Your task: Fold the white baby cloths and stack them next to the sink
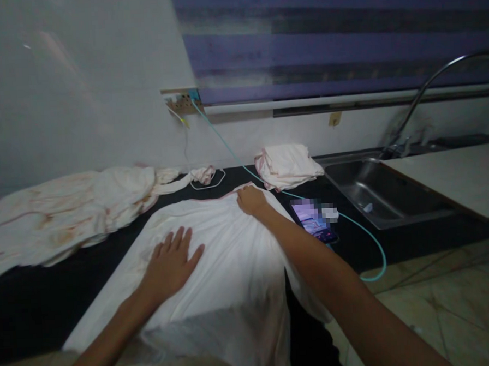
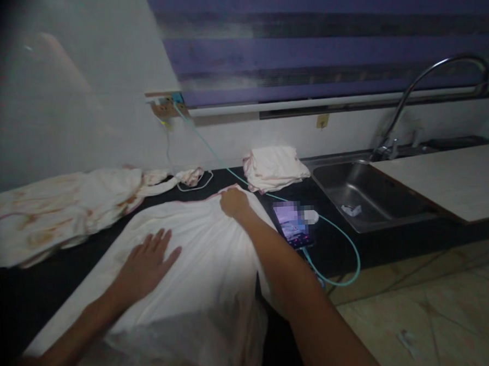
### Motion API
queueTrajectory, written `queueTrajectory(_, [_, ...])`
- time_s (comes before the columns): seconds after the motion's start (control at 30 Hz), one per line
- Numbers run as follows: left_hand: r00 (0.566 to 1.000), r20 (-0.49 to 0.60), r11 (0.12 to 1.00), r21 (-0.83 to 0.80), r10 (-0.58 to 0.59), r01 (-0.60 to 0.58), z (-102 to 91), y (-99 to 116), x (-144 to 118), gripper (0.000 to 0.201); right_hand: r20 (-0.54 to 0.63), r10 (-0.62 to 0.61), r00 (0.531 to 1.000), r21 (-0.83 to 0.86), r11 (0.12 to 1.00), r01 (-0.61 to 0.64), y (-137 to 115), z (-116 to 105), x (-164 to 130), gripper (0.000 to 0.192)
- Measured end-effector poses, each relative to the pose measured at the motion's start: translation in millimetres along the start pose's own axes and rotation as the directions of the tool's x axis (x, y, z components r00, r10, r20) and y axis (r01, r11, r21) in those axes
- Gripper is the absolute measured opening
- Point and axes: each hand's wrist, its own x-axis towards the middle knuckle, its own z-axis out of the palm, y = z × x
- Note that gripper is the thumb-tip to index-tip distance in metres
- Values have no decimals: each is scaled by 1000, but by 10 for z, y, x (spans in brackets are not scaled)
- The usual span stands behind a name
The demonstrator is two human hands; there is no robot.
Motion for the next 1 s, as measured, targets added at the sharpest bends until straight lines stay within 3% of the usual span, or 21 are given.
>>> queueTrajectory(0.17, [991, 100, 991, 109, -91, 81, -6, 138, 84, 89, -5, 187, 982, -12, 982, -187, -522, -116, -336, 57])
queueTrajectory(0.23, [990, 96, 988, 122, -105, 93, -29, 155, 172, 90, -62, 178, 982, 80, 982, -173, -772, -118, -618, 71])
queueTrajectory(0.33, [997, 61, 996, 80, -53, 48, -20, 77, 230, 90, -27, 131, 991, 190, 974, -124, -959, -61, -1041, 79])
queueTrajectory(0.5, [978, 56, 977, -92, 199, -193, 27, -445, 290, 78, -20, 49, 999, 229, 972, -43, -700, 27, -1301, 68])
queueTrajectory(0.6, [968, 67, 959, -172, 241, -227, -19, -713, 405, 75, -40, -28, 999, 207, 978, 35, -527, 43, -1261, 66])
queueTrajectory(0.67, [970, 27, 950, -208, 243, -232, -113, -720, 449, 73, -55, -55, 997, 189, 980, 64, -490, 56, -1233, 64])
queueTrajectory(0.77, [967, -148, 943, -232, 207, -237, -349, -391, 262, 68, -67, -55, 996, 166, 984, 66, -506, 82, -1215, 64])
queueTrajectory(0.83, [949, -275, 930, -287, 151, -231, -505, 49, -116, 59, -68, -54, 996, 156, 986, 64, -521, 94, -1211, 65])
queueTrajectory(0.87, [950, -308, 910, -375, 58, -177, -552, 323, -372, 48, -71, -54, 996, 154, 986, 65, -524, 98, -1210, 65])
queueTrajectory(0.93, [972, -226, 822, -565, -67, -75, -543, 931, -938, 38, -76, -55, 996, 151, 986, 66, -521, 99, -1208, 65])
queueTrajectory(1.0, [1000, 7, 714, -700, 8, -1, -390, 1538, -1434, 37, -76, -54, 996, 148, 987, 65, -512, 96, -1204, 64])
